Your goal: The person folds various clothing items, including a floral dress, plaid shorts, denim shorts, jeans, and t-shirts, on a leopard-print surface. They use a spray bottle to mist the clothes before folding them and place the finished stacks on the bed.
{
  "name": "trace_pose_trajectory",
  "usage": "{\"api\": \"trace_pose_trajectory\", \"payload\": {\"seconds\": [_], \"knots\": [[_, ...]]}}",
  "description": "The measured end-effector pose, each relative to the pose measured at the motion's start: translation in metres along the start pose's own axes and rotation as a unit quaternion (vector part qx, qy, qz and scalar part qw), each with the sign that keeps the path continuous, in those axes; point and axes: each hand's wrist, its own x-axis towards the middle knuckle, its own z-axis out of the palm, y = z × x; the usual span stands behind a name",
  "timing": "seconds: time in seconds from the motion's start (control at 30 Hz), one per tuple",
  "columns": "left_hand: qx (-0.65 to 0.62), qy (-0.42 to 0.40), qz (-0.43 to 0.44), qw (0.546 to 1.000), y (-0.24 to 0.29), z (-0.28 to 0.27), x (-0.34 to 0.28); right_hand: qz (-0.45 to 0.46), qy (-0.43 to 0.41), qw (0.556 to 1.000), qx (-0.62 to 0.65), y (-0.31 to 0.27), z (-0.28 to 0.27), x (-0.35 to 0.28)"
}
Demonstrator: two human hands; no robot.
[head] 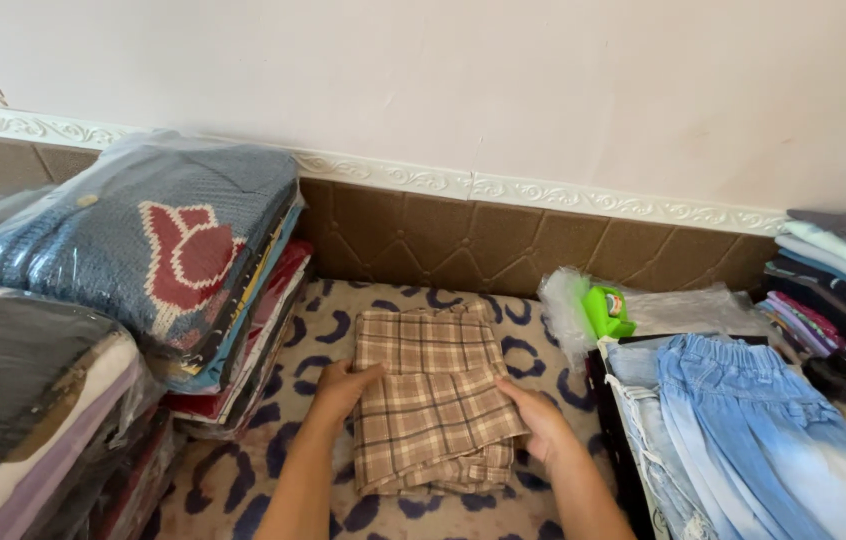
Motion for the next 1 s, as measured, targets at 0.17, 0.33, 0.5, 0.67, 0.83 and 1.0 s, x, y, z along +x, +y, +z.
{"api": "trace_pose_trajectory", "payload": {"seconds": [0.17,0.33,0.5,0.67,0.83,1.0], "knots": [[-0.014,-0.011,0.001,1.0,-0.009,0.003,0.01,0.006,-0.055,0.995,0.078,0.005,-0.016,0.013],[-0.059,-0.034,0.03,0.997,-0.001,0.017,-0.001,-0.059,-0.074,0.995,0.044,0.007,-0.024,0.013],[-0.041,0.017,0.141,0.989,0.064,0.031,-0.063,-0.178,0.03,0.983,0.021,-0.017,-0.012,0.001],[-0.018,0.018,0.17,0.985,0.074,0.032,-0.046,-0.219,0.042,0.975,0.023,-0.034,-0.015,-0.004],[0.153,0.062,0.072,0.984,-0.02,0.036,0.038,-0.166,0.092,0.973,-0.128,0.035,-0.049,0.065],[0.178,0.045,0.095,0.978,-0.009,0.033,0.015,-0.161,0.11,0.974,-0.115,0.036,-0.052,0.072]]}}
